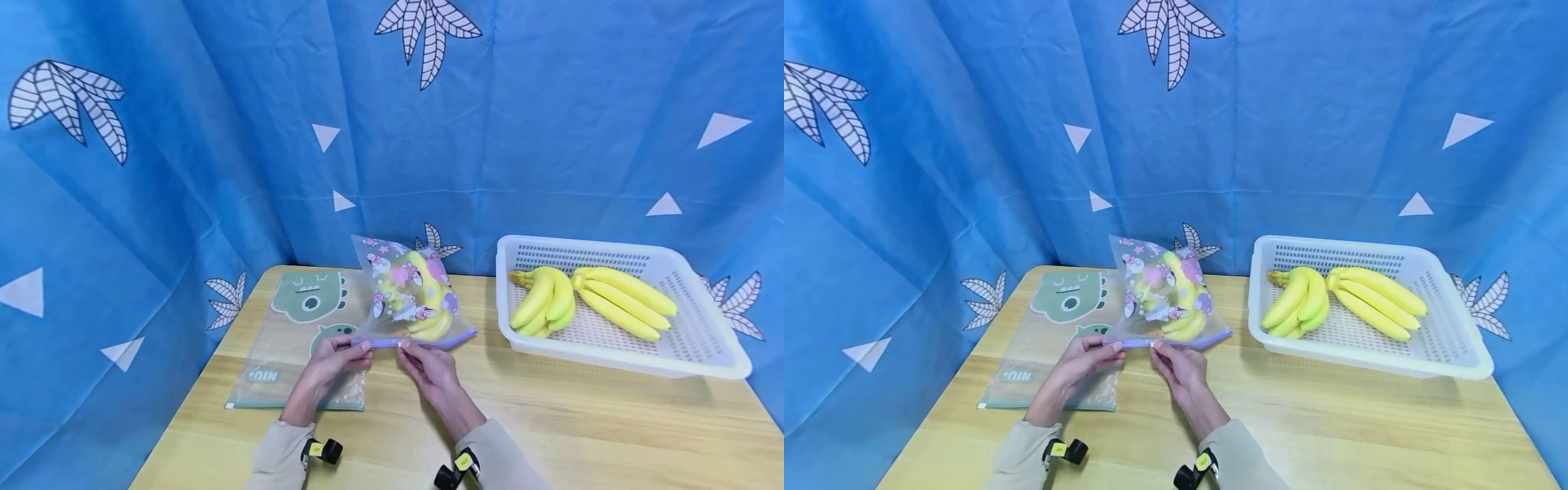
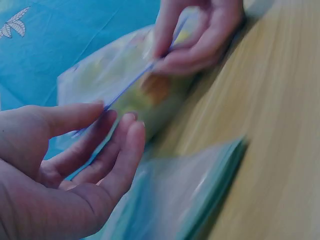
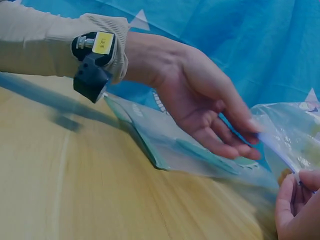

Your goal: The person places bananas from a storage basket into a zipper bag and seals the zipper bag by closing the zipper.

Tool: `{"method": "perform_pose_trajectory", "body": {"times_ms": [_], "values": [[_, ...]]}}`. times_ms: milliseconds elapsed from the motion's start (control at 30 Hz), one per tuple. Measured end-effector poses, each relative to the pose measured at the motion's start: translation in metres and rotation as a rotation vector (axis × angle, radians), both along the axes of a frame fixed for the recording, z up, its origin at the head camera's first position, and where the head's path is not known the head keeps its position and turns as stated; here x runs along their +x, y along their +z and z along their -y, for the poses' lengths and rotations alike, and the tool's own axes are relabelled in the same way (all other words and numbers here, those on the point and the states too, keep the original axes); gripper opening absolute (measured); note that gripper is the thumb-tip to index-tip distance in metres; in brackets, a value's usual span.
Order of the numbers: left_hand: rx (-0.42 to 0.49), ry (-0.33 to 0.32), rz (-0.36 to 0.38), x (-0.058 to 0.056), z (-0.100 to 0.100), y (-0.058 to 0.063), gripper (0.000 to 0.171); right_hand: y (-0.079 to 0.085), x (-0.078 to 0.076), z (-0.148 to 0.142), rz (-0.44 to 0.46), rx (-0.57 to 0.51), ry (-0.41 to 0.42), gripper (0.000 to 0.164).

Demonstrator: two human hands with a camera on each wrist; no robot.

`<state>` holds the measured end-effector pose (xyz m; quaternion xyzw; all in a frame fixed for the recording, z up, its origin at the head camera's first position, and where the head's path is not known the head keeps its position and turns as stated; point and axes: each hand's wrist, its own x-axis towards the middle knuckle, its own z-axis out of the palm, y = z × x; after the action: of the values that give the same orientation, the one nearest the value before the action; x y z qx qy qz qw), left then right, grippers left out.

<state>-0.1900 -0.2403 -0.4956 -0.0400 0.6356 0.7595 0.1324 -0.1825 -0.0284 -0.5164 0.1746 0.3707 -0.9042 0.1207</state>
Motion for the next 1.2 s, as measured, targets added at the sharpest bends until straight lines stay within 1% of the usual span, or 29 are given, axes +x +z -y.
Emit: {"method": "perform_pose_trajectory", "body": {"times_ms": [67, 133, 300, 433, 533, 600, 700, 800, 967, 1100, 1200], "values": [[0.049, 0.020, 0.018, 0.001, -0.008, -0.004, 0.005, -0.001, 0.000, 0.002, -0.004, 0.014, 0.015, 0.007], [0.078, 0.061, 0.033, 0.003, -0.015, -0.008, 0.006, -0.002, 0.001, 0.004, -0.009, 0.026, 0.034, 0.007], [0.094, 0.177, 0.015, 0.006, -0.027, -0.009, 0.012, -0.003, 0.003, 0.005, -0.019, 0.012, 0.071, 0.012], [0.152, 0.221, 0.014, 0.006, -0.032, -0.008, 0.013, -0.002, 0.002, 0.003, -0.022, -0.002, 0.089, 0.018], [0.203, 0.234, 0.016, 0.006, -0.034, -0.008, 0.014, -0.002, 0.002, 0.002, -0.024, -0.005, 0.092, 0.017], [0.212, 0.241, 0.009, 0.006, -0.036, -0.008, 0.014, -0.002, 0.002, 0.002, -0.024, -0.003, 0.086, 0.014], [0.196, 0.240, -0.010, 0.006, -0.038, -0.006, 0.013, -0.002, 0.001, 0.002, -0.026, 0.006, 0.087, 0.014], [0.153, 0.242, -0.031, 0.006, -0.041, -0.006, 0.019, -0.002, 0.001, 0.002, -0.037, 0.014, 0.094, 0.014], [0.082, 0.272, -0.063, 0.005, -0.045, -0.007, 0.025, -0.003, 0.002, 0.001, -0.040, 0.023, 0.094, 0.009], [0.044, 0.278, -0.080, 0.004, -0.044, -0.005, 0.024, -0.003, 0.003, -0.002, -0.036, 0.012, 0.071, 0.007], [0.010, 0.306, -0.079, 0.002, -0.040, -0.001, 0.021, -0.003, 0.005, -0.006, -0.017, -0.014, 0.056, 0.005]]}}
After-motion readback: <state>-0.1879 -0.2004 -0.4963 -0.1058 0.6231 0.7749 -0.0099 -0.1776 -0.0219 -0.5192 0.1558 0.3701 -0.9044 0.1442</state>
